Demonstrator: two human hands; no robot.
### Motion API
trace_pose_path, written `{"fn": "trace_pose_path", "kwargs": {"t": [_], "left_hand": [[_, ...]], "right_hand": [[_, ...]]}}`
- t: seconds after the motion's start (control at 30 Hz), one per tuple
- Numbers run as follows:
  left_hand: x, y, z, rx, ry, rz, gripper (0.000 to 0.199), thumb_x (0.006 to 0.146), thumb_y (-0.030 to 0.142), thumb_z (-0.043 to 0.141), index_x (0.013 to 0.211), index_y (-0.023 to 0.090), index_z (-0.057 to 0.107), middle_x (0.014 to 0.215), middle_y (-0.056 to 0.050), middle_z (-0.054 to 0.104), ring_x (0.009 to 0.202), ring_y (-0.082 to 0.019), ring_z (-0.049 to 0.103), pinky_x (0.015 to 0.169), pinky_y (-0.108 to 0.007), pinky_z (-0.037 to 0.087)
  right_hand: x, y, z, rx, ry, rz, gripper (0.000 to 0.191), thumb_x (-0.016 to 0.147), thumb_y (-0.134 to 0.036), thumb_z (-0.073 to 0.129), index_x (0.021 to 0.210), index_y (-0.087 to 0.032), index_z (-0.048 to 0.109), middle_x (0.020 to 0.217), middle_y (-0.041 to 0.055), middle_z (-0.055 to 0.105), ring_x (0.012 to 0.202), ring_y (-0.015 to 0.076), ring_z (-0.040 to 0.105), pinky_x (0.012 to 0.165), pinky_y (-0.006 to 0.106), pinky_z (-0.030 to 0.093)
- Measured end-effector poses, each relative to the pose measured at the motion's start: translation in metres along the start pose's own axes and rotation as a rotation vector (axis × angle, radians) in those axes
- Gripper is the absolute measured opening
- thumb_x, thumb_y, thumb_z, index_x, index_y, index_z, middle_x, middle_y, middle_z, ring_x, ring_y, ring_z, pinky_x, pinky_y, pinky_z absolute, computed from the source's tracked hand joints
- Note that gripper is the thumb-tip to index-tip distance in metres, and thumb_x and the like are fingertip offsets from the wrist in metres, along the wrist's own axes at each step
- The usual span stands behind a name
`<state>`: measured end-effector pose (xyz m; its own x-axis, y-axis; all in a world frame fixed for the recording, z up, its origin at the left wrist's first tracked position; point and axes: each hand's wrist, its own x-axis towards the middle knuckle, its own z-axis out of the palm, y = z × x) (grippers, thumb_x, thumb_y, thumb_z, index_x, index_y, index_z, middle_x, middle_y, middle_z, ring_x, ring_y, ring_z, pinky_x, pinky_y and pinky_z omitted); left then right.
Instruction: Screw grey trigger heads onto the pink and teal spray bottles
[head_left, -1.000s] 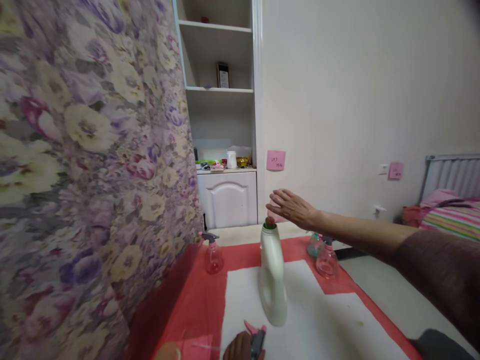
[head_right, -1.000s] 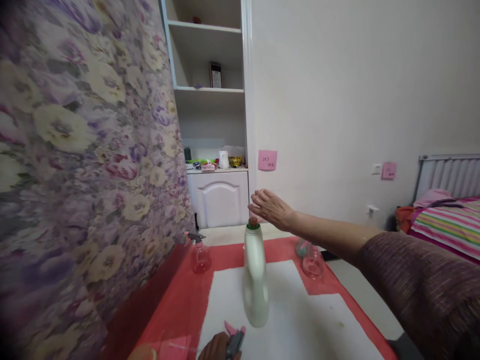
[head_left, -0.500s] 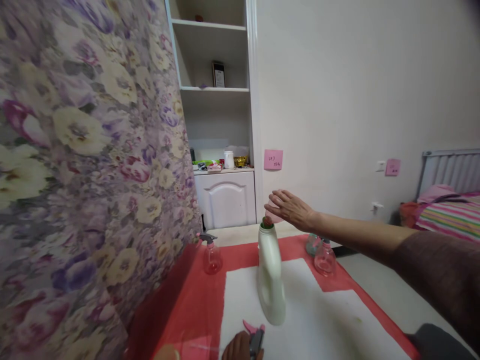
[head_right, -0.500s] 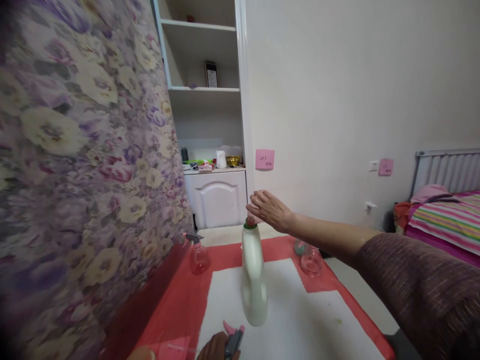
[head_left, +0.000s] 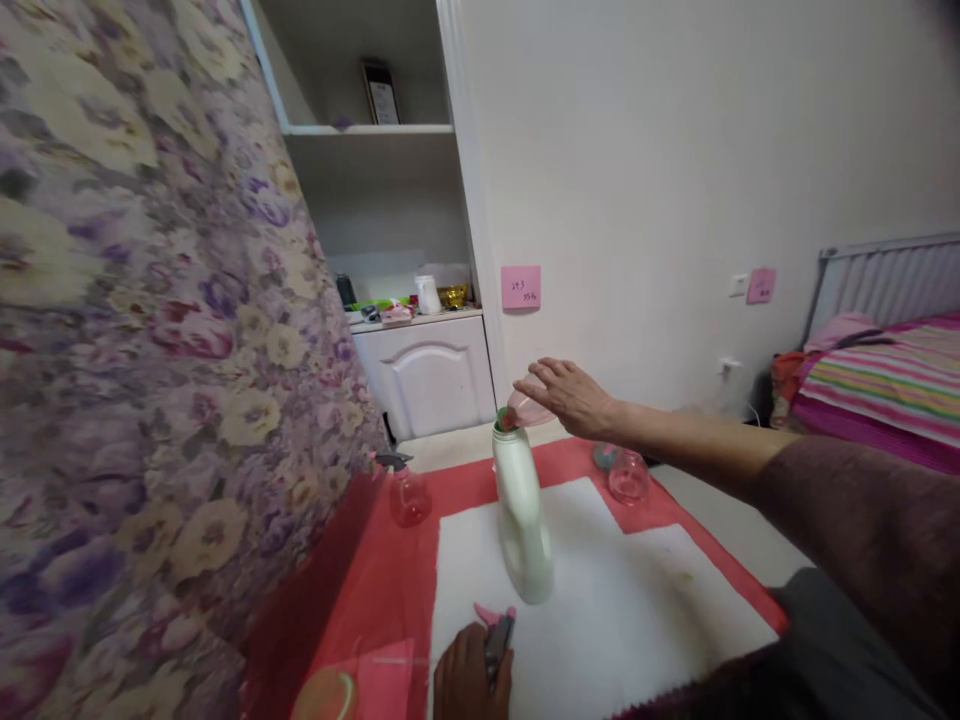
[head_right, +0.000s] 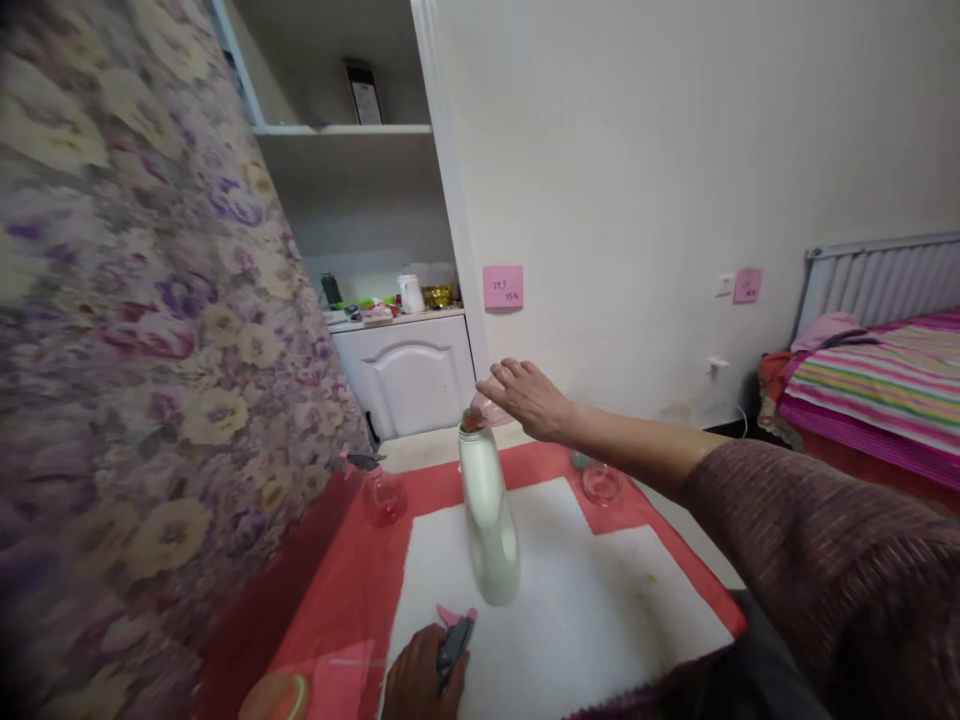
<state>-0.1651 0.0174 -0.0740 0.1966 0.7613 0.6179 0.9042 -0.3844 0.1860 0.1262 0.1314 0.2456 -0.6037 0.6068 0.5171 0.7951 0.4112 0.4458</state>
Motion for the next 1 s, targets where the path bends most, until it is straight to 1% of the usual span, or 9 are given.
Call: {"fn": "trace_pose_path", "kwargs": {"t": [0.17, 0.23, 0.3, 0.33, 0.4, 0.53, 0.63, 0.83, 1.0], "left_hand": [[0.006, 0.018, -0.020, 0.002, -0.040, -0.022, 0.015, 0.087, 0.024, 0.053, 0.102, 0.023, 0.057, 0.094, -0.002, 0.068, 0.087, -0.019, 0.063, 0.079, -0.031, 0.045], [0.007, 0.021, -0.024, 0.023, -0.045, -0.022, 0.014, 0.087, 0.023, 0.053, 0.100, 0.022, 0.057, 0.093, -0.002, 0.067, 0.087, -0.020, 0.062, 0.082, -0.032, 0.044], [0.008, 0.021, -0.024, 0.044, -0.040, -0.016, 0.012, 0.086, 0.024, 0.054, 0.098, 0.022, 0.058, 0.091, -0.002, 0.067, 0.087, -0.020, 0.061, 0.084, -0.034, 0.043], [0.008, 0.021, -0.023, 0.055, -0.033, -0.012, 0.012, 0.087, 0.025, 0.054, 0.098, 0.022, 0.058, 0.091, -0.001, 0.067, 0.088, -0.021, 0.061, 0.084, -0.035, 0.043], [0.007, 0.019, -0.021, 0.073, -0.021, -0.007, 0.013, 0.087, 0.027, 0.055, 0.099, 0.023, 0.058, 0.094, -0.002, 0.068, 0.090, -0.021, 0.061, 0.087, -0.036, 0.041], [0.005, 0.017, -0.018, 0.087, -0.027, -0.003, 0.016, 0.088, 0.030, 0.055, 0.101, 0.023, 0.059, 0.102, -0.003, 0.068, 0.095, -0.023, 0.061, 0.090, -0.038, 0.040], [0.005, 0.018, -0.019, 0.083, -0.064, -0.039, 0.018, 0.088, 0.033, 0.055, 0.102, 0.024, 0.061, 0.106, -0.003, 0.069, 0.098, -0.023, 0.061, 0.089, -0.037, 0.041], [0.007, 0.020, -0.022, 0.065, -0.128, -0.121, 0.021, 0.087, 0.037, 0.055, 0.103, 0.025, 0.063, 0.110, -0.005, 0.070, 0.101, -0.025, 0.062, 0.087, -0.038, 0.041], [0.011, 0.026, -0.030, -0.023, -0.172, -0.239, 0.024, 0.087, 0.041, 0.055, 0.103, 0.025, 0.063, 0.109, -0.006, 0.070, 0.102, -0.028, 0.063, 0.086, -0.043, 0.042]], "right_hand": [[-0.049, -0.002, 0.029, 0.641, 0.037, 0.392, 0.081, 0.063, -0.012, 0.069, 0.138, -0.022, 0.038, 0.132, 0.0143, 0.045, 0.120, 0.0328, 0.044, 0.097, 0.048, 0.041], [-0.084, -0.018, 0.047, 0.771, 0.017, 0.440, 0.081, 0.065, -0.019, 0.071, 0.137, -0.022, 0.035, 0.129, 0.0130, 0.048, 0.118, 0.0301, 0.049, 0.095, 0.045, 0.045], [-0.123, -0.046, 0.066, 0.908, -0.016, 0.460, 0.073, 0.070, -0.024, 0.069, 0.135, -0.024, 0.035, 0.126, 0.0109, 0.053, 0.115, 0.0273, 0.055, 0.092, 0.042, 0.049], [-0.143, -0.063, 0.075, 1.150, 0.027, 0.518, 0.070, 0.070, -0.021, 0.069, 0.132, -0.024, 0.037, 0.125, 0.0104, 0.054, 0.116, 0.0278, 0.056, 0.094, 0.044, 0.048], [-0.179, -0.100, 0.092, 1.278, 0.012, 0.525, 0.077, 0.063, -0.023, 0.076, 0.128, -0.025, 0.035, 0.125, 0.0105, 0.056, 0.113, 0.0290, 0.060, 0.093, 0.044, 0.051], [-0.227, -0.158, 0.108, 1.546, -0.004, 0.632, 0.078, 0.067, -0.026, 0.076, 0.132, -0.029, 0.033, 0.136, 0.0093, 0.052, 0.128, 0.0301, 0.051, 0.105, 0.048, 0.043], [-0.241, -0.173, 0.111, 1.618, -0.039, 0.729, 0.081, 0.064, -0.019, 0.074, 0.134, -0.031, 0.035, 0.139, 0.0077, 0.050, 0.132, 0.0303, 0.046, 0.112, 0.049, 0.035], [-0.247, -0.171, 0.117, 1.642, -0.058, 0.710, 0.089, 0.059, -0.013, 0.072, 0.139, -0.024, 0.034, 0.145, 0.0116, 0.045, 0.136, 0.0304, 0.041, 0.116, 0.049, 0.028], [-0.248, -0.172, 0.120, 1.693, -0.060, 0.726, 0.094, 0.058, -0.014, 0.075, 0.142, -0.024, 0.033, 0.148, 0.0116, 0.042, 0.138, 0.0306, 0.038, 0.116, 0.048, 0.027]]}}
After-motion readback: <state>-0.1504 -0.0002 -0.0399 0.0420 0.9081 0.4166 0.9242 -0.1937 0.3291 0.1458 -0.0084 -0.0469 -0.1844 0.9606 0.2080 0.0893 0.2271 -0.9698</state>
